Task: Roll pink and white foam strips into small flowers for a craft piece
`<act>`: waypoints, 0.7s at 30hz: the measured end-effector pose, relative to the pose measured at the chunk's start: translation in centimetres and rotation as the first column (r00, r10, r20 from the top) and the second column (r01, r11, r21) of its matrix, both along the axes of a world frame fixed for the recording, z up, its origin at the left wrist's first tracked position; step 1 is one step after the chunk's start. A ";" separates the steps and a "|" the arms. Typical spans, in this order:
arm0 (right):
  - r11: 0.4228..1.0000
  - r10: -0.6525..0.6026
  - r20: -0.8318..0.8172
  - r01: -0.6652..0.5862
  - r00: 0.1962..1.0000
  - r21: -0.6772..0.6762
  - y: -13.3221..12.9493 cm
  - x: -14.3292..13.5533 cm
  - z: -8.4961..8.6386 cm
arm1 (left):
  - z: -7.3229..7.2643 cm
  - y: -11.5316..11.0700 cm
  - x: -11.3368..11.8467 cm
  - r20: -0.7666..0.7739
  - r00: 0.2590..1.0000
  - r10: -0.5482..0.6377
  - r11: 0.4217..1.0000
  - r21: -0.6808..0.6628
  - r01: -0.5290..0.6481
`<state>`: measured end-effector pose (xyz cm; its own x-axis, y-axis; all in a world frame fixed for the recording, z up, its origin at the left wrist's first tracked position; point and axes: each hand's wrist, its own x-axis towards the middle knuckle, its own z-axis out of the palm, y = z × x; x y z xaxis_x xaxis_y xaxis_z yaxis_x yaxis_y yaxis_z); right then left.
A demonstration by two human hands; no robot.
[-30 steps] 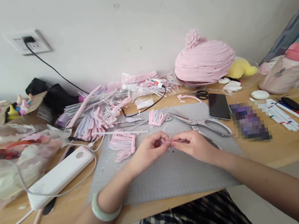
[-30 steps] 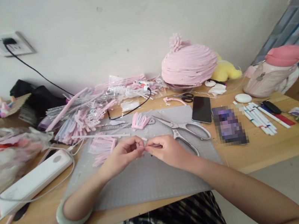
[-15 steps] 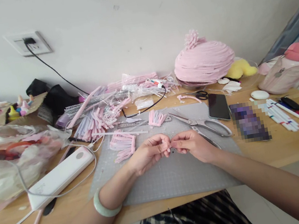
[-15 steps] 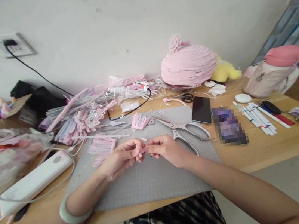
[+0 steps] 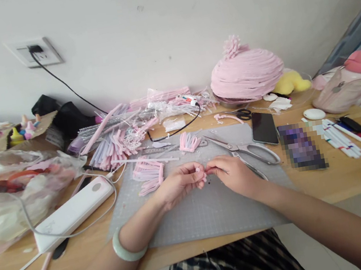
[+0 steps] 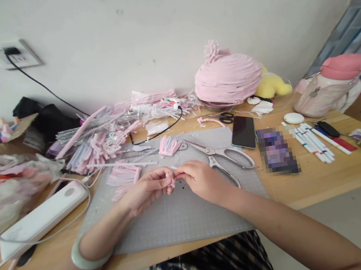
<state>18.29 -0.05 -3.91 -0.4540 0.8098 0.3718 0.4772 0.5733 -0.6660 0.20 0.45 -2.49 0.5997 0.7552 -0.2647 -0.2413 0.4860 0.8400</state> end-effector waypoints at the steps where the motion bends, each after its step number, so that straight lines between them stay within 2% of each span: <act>1: 1.000 0.016 0.012 -0.016 1.000 0.019 0.0 0.0 0.0 | 0.0 0.0 -0.1 -0.009 1.000 -0.015 1.000 -0.006 0.015; 7: 0.976 0.097 0.100 -0.114 0.990 0.186 -0.6 -0.2 -0.3 | -0.3 0.5 -0.8 -0.011 0.983 -0.181 0.968 -0.177 0.177; 13: 0.971 -0.055 0.055 0.041 0.997 0.234 -0.4 -0.2 -0.5 | -0.8 0.4 -0.3 0.076 0.997 0.012 0.991 -0.130 -0.002; 15: 0.960 -0.088 0.072 0.065 0.993 0.273 -0.4 -0.1 -0.5 | -0.7 0.3 -0.1 0.077 0.996 0.036 0.991 -0.134 -0.025; 18: 0.929 -0.106 0.106 0.061 0.989 0.365 -0.3 0.1 -0.4 | -0.4 0.3 0.0 0.030 0.998 0.048 0.990 -0.131 -0.044; 21: 0.884 -0.067 0.181 -0.026 0.981 0.468 -0.2 0.4 -0.2 | -0.2 0.3 0.0 -0.039 0.997 0.063 0.992 -0.109 -0.066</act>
